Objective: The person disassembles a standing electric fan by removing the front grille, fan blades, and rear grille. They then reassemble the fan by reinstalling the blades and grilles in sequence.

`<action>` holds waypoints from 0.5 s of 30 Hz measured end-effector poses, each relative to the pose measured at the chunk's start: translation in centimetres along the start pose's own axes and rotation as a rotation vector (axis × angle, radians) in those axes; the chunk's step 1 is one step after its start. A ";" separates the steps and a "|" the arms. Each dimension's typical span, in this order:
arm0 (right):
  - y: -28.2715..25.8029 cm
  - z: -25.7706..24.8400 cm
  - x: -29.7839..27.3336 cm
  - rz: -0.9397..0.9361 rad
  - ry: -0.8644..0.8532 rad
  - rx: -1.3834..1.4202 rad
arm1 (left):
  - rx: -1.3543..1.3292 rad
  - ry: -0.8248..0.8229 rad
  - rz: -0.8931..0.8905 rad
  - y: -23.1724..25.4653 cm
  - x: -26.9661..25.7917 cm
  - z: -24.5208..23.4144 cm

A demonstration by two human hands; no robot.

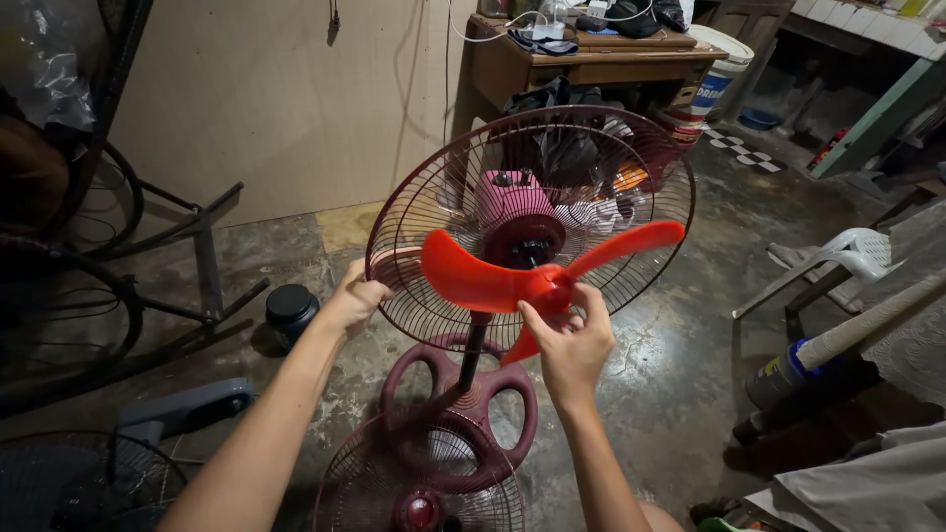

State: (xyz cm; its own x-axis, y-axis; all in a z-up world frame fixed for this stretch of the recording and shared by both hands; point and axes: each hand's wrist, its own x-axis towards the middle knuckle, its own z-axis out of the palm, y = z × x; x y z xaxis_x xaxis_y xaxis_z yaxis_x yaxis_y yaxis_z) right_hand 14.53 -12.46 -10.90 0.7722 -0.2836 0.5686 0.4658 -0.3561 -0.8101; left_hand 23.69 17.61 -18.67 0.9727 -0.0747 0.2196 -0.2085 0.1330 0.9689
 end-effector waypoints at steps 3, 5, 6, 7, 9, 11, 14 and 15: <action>0.2 0.5 0.3 -0.166 0.008 -0.147 | -0.025 -0.035 -0.010 -0.4 0.0 -0.4; 0.2 0.8 0.7 -0.173 0.007 -0.166 | -0.049 -0.061 -0.003 -0.1 0.5 -0.7; 0.2 0.8 0.6 -0.177 0.004 -0.171 | -0.055 -0.069 -0.002 -0.1 0.4 -0.8; 0.2 0.8 0.6 -0.180 0.001 -0.176 | -0.060 -0.077 -0.001 0.0 0.3 -1.0; 0.2 0.9 0.6 -0.175 -0.004 -0.187 | -0.019 -0.112 0.011 0.0 0.4 -1.2; 0.3 0.9 1.0 -0.161 -0.003 -0.196 | 0.016 -0.135 0.023 0.2 0.6 -1.1; 0.2 1.2 1.6 0.127 -0.031 0.052 | 0.015 -0.126 -0.002 0.4 0.5 -1.3; 0.2 1.3 1.6 0.060 -0.045 0.005 | -0.012 -0.111 -0.035 0.3 0.3 -1.5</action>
